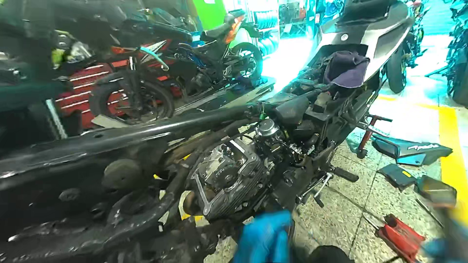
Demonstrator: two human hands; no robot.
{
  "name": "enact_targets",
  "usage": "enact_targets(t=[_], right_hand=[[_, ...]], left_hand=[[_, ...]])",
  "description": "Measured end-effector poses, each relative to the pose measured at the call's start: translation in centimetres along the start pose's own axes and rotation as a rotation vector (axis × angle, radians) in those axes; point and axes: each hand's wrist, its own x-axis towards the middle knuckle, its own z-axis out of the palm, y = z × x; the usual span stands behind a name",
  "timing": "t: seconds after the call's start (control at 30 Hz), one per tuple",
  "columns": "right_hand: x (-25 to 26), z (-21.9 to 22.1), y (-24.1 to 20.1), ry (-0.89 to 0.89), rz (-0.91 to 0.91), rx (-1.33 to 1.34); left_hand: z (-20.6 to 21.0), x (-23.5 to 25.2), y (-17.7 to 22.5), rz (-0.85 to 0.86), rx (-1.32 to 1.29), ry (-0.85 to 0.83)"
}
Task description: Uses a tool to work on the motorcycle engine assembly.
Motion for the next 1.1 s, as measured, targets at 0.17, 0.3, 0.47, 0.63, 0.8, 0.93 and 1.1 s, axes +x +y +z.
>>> enact_targets(t=[0.17, 0.3, 0.47, 0.63, 0.8, 0.93, 1.1], right_hand=[[-2.9, 11.4, -1.6, -0.271, 0.107, -0.126], [-2.2, 15.2, -0.2, -0.284, 0.201, -0.197], [-2.2, 17.9, 1.5, -0.205, 0.12, -0.245], [-2.5, 18.9, 2.0, -0.218, 0.194, -0.201], [-2.0, 19.3, 2.0, -0.229, 0.279, -0.143], [-1.9, 19.7, 2.0, -0.224, 0.291, -0.151], [-1.7, 20.0, 2.1, -0.238, 0.309, -0.141]], left_hand=[[0.5, 8.3, -5.5, -0.665, -0.672, -0.289], [1.6, 10.4, -6.8, -0.792, -0.881, -0.264], [2.4, 10.6, -7.6, -0.857, -0.793, -0.124], [2.5, 10.5, -7.5, -0.84, -0.729, -0.136], [2.7, 10.6, -7.2, -0.823, -0.712, -0.131], [2.7, 10.5, -6.9, -0.815, -0.724, -0.137], [2.8, 10.5, -7.0, -0.832, -0.747, -0.115]])
